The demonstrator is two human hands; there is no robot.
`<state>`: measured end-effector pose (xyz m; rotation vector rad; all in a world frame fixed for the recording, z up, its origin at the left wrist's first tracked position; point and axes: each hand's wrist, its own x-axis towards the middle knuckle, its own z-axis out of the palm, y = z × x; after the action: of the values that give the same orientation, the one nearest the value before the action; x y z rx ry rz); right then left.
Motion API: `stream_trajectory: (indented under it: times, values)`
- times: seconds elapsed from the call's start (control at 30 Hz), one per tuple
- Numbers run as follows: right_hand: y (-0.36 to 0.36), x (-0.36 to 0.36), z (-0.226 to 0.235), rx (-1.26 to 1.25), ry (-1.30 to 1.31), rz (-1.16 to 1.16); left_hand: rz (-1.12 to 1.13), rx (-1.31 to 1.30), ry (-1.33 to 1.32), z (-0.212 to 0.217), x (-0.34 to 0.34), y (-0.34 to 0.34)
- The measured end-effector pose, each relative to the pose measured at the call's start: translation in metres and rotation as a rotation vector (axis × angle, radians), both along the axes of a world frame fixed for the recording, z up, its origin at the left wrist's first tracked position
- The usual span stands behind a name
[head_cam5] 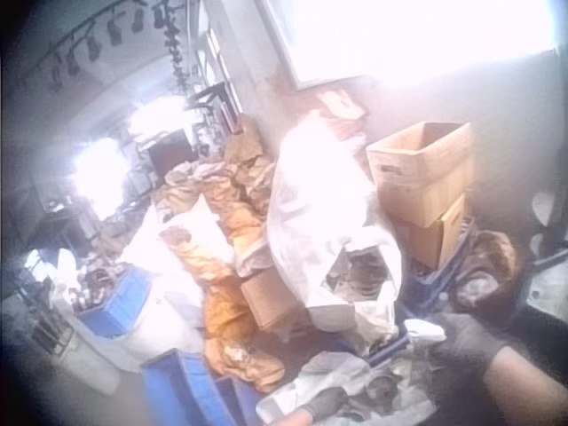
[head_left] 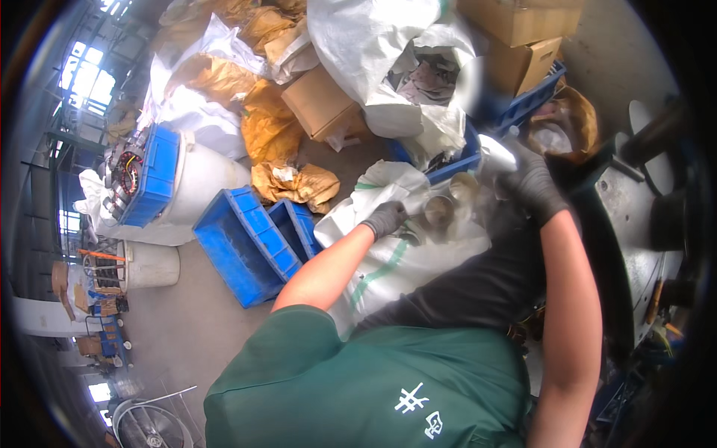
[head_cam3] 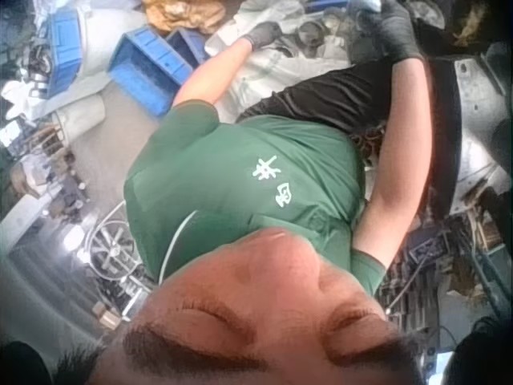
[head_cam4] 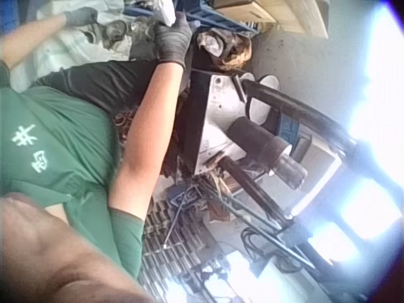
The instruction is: Operating a hydraulic press and using a manual tool to assemble electrical motor components.
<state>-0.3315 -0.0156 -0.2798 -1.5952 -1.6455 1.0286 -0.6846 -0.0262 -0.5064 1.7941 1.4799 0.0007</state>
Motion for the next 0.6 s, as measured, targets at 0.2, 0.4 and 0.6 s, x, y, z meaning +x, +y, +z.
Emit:
stream_trajectory:
  times: [0.2,0.4,0.6]
  values:
    - [0.011,-0.02,0.002,0.048,-0.089,0.081,0.48,-0.796,-0.937,-0.107,-0.042,-0.03]
    - [-0.003,0.006,0.006,-0.092,-0.031,-0.006,0.026,-0.701,-0.151,-0.038,0.011,-0.048]
    - [0.005,-0.004,-0.004,0.022,-0.043,0.008,-0.103,-0.315,-0.112,-0.039,0.025,-0.079]
